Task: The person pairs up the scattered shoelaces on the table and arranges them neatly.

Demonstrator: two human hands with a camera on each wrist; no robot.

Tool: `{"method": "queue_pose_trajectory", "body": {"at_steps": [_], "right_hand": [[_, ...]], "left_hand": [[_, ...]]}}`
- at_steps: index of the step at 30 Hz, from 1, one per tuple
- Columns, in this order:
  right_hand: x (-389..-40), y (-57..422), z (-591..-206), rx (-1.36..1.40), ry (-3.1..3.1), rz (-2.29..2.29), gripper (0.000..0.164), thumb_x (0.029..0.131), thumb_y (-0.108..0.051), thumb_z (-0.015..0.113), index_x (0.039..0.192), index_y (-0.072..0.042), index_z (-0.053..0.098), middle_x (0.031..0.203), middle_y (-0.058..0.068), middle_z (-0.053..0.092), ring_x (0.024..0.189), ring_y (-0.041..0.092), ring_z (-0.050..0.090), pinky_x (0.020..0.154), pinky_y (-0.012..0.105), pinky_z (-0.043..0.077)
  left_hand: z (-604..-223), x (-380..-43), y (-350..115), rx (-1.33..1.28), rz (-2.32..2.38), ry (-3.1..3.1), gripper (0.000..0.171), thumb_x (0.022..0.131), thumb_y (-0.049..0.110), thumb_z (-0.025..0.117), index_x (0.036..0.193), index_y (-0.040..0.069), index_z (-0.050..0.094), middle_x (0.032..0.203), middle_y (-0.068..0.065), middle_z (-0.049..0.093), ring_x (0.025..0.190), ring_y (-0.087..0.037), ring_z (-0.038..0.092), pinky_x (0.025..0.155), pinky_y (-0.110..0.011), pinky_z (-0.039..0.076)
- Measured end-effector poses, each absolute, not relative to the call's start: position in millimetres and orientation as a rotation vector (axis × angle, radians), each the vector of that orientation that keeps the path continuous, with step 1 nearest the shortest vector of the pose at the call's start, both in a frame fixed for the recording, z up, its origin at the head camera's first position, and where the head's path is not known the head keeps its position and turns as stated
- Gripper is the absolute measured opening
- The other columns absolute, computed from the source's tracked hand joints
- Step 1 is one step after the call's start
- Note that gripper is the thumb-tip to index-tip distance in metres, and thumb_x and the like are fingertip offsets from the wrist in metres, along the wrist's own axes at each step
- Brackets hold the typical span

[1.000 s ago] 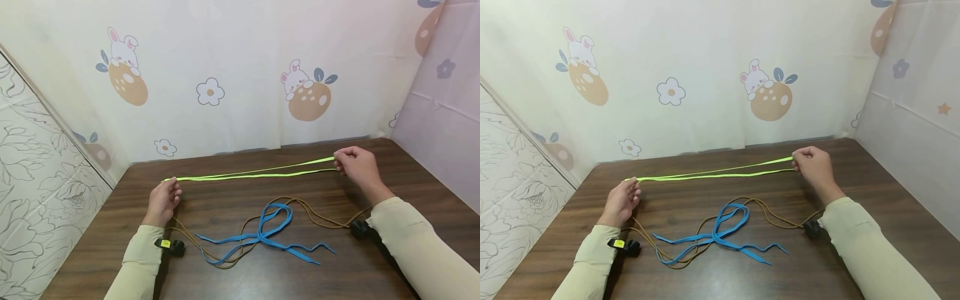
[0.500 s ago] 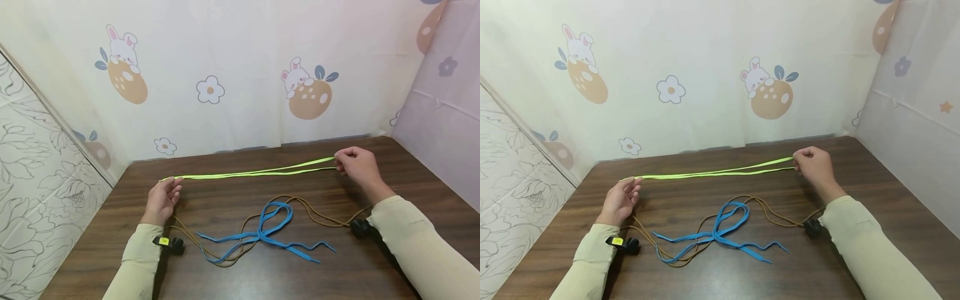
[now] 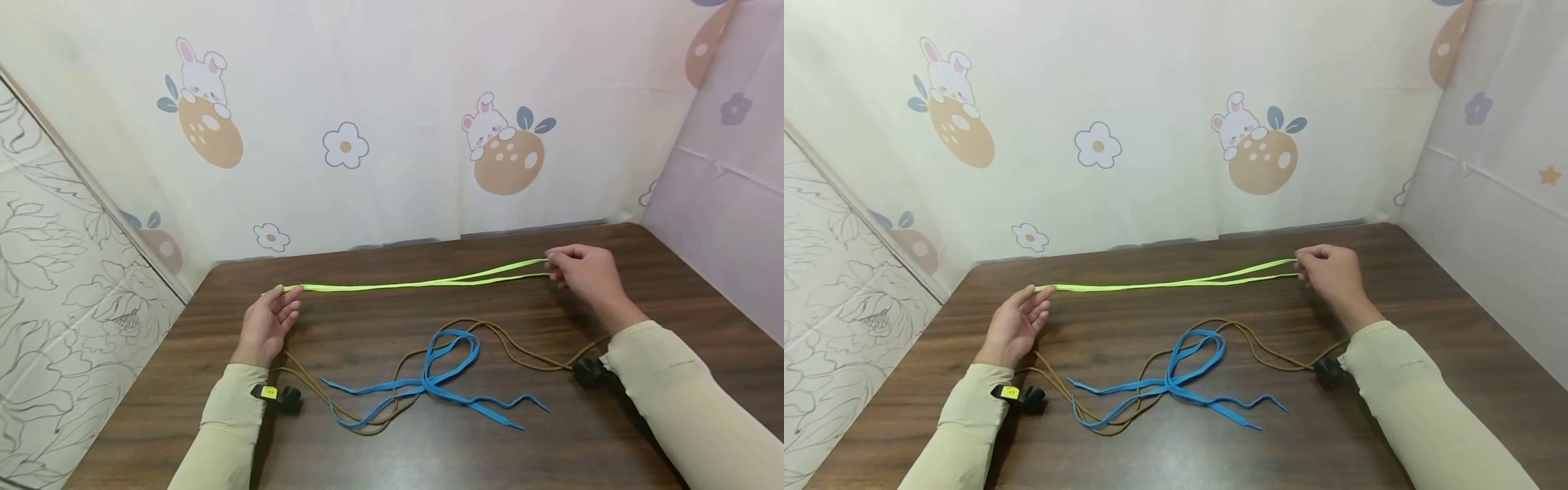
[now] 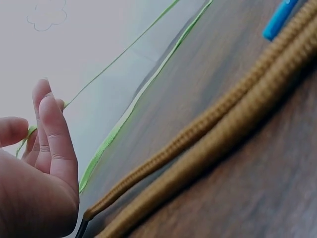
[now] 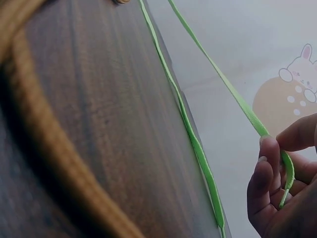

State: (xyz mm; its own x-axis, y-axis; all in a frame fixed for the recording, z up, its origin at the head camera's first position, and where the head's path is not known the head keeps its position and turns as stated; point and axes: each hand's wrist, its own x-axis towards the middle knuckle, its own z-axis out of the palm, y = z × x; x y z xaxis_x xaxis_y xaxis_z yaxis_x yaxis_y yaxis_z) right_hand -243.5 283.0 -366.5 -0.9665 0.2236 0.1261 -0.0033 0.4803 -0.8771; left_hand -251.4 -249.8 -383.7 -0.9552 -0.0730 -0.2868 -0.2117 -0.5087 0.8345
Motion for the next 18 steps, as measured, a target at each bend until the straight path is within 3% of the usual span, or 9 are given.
{"method": "queue_pose_trajectory", "body": {"at_steps": [18], "right_hand": [[-245.5, 287.9, -366.7, -0.182, -2.606, 1.497, 0.040, 0.106, -0.028, 0.050, 0.127, 0.003, 0.063, 0.101, 0.010, 0.072, 0.076, 0.007, 0.064, 0.067, 0.030, 0.057]], "left_hand": [[-386.3, -255.9, -251.7, -0.454, 2.615, 1.501, 0.021, 0.111, 0.025, 0.038, 0.122, 0.008, 0.046, 0.104, -0.004, 0.076, 0.075, -0.011, 0.071, 0.065, -0.021, 0.055]]}}
